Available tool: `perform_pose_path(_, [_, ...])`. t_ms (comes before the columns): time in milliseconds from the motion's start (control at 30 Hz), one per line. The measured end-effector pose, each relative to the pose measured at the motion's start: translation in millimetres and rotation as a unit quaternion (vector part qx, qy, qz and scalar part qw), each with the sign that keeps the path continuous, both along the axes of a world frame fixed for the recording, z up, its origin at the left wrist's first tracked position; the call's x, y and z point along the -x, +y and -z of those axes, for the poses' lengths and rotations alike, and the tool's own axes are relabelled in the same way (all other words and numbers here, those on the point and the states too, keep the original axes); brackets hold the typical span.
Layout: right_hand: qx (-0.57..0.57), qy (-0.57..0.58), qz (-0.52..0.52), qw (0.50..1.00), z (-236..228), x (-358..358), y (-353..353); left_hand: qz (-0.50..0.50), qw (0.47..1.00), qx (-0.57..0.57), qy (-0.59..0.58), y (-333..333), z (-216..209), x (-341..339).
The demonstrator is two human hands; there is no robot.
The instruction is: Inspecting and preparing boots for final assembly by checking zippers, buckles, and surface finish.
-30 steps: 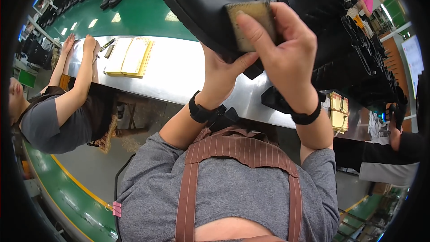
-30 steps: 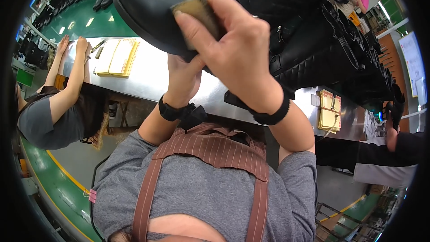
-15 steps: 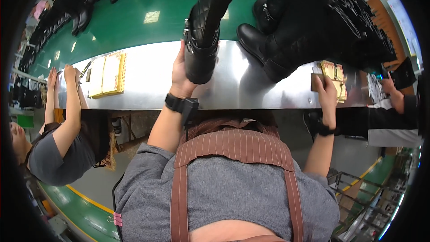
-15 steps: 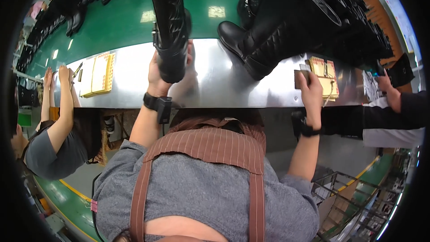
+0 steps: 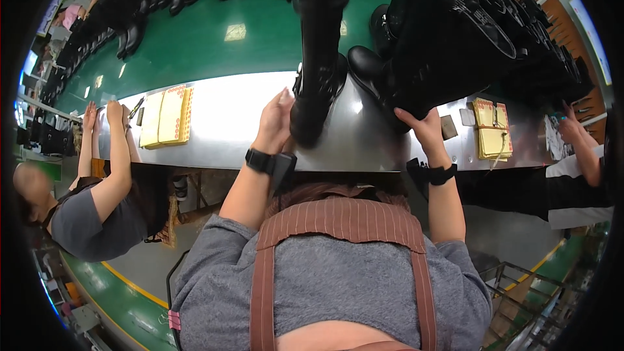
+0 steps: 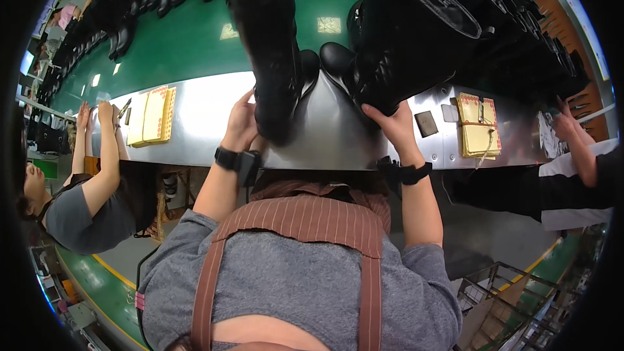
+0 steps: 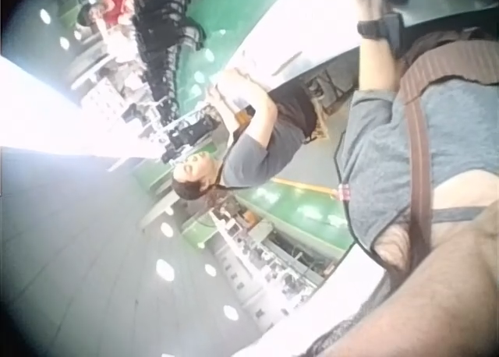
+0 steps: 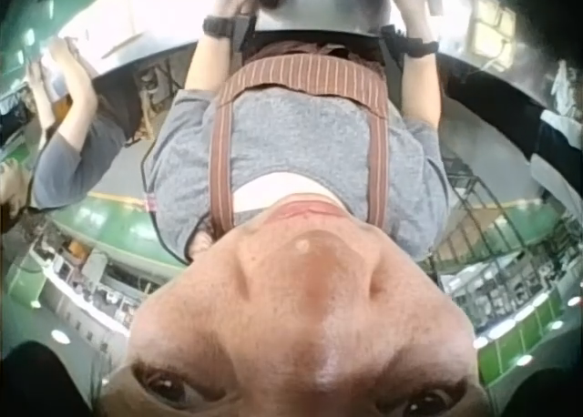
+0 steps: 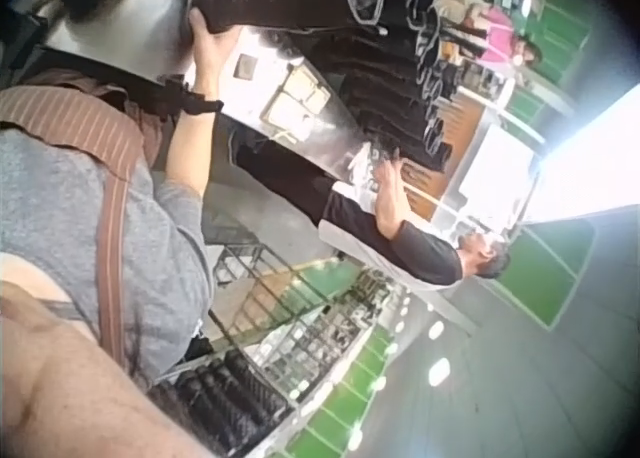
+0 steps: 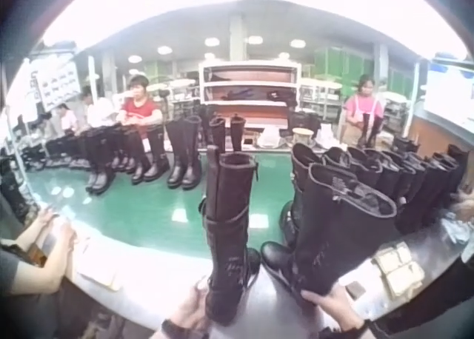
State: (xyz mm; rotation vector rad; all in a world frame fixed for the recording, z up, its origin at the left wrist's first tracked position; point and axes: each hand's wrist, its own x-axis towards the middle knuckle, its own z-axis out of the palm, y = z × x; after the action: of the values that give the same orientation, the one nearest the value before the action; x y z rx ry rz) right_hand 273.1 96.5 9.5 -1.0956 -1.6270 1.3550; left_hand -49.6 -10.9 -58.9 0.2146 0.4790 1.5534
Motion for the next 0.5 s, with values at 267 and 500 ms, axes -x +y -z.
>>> perform_pose_path(267, [-0.059, -0.046, 0.028, 0.997, 5.4, 22.5, -19.2, -0.104, 0.693, 0.047, 0.712, -46.2, -59.3, -47.7])
perform_pose_path(500, [0.01, -0.045, -0.048, 0.998, -3.7, 10.2, -26.6, -0.041, 0.837, -0.003, 0.545, -28.4, -82.5, -29.3])
